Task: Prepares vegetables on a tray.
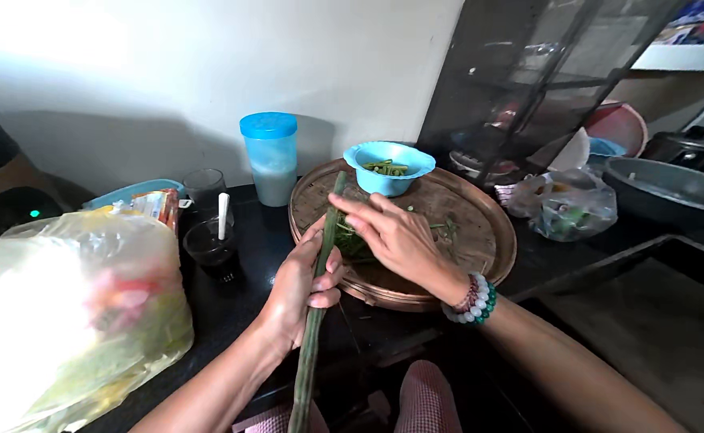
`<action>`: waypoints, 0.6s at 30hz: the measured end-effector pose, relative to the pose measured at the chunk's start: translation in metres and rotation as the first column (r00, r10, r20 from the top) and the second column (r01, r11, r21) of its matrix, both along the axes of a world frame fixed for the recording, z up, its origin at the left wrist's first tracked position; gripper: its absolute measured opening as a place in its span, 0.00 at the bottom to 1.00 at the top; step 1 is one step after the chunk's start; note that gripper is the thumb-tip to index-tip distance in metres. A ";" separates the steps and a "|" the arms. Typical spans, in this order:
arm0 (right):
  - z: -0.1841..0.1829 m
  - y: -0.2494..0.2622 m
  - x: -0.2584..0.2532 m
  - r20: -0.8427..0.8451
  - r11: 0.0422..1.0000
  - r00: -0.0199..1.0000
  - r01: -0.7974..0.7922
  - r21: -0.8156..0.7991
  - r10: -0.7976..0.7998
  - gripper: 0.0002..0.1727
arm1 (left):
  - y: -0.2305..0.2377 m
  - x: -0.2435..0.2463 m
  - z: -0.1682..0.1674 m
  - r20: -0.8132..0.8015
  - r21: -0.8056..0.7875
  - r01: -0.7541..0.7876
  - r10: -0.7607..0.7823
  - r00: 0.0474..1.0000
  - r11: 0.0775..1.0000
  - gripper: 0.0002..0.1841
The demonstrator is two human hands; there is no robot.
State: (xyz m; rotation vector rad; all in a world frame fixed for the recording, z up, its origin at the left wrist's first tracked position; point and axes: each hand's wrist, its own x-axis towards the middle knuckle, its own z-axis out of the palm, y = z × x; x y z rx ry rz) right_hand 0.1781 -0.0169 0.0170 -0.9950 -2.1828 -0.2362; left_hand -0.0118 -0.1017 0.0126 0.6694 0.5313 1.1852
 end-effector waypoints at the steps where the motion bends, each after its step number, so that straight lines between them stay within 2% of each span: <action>1: 0.003 0.008 0.005 -0.018 0.999 0.999 0.031 -0.033 -0.031 0.22 | -0.001 0.002 0.000 -0.012 0.004 0.019 -0.019 1.000 1.000 0.22; 3: 0.007 0.025 0.015 -0.060 0.992 0.996 0.061 -0.110 -0.068 0.22 | 0.000 0.005 -0.003 -0.027 0.010 0.044 -0.043 0.999 0.999 0.23; 7: 0.010 0.037 0.024 0.007 0.976 0.985 0.174 -0.128 -0.174 0.22 | 0.011 0.010 -0.003 -0.047 -0.048 0.042 -0.044 0.998 0.998 0.22; 9: 0.012 0.040 0.037 -0.031 0.966 0.979 0.191 -0.172 -0.200 0.22 | 0.010 0.010 -0.004 -0.063 -0.028 0.061 -0.063 0.996 0.998 0.24; 12: 0.013 0.044 0.035 -0.062 0.973 0.986 0.140 -0.182 -0.153 0.22 | 0.016 0.005 -0.009 -0.113 0.019 0.035 -0.032 0.993 0.999 0.24; 15: 0.002 0.017 0.015 0.000 0.982 0.999 0.035 -0.185 -0.036 0.22 | 0.020 0.002 -0.016 -0.175 0.020 -0.002 0.005 0.985 1.000 0.25; 18: -0.012 0.006 0.007 0.103 0.989 0.994 0.033 -0.144 -0.018 0.23 | 0.019 0.001 -0.024 -0.218 0.010 -0.006 0.008 0.976 1.000 0.25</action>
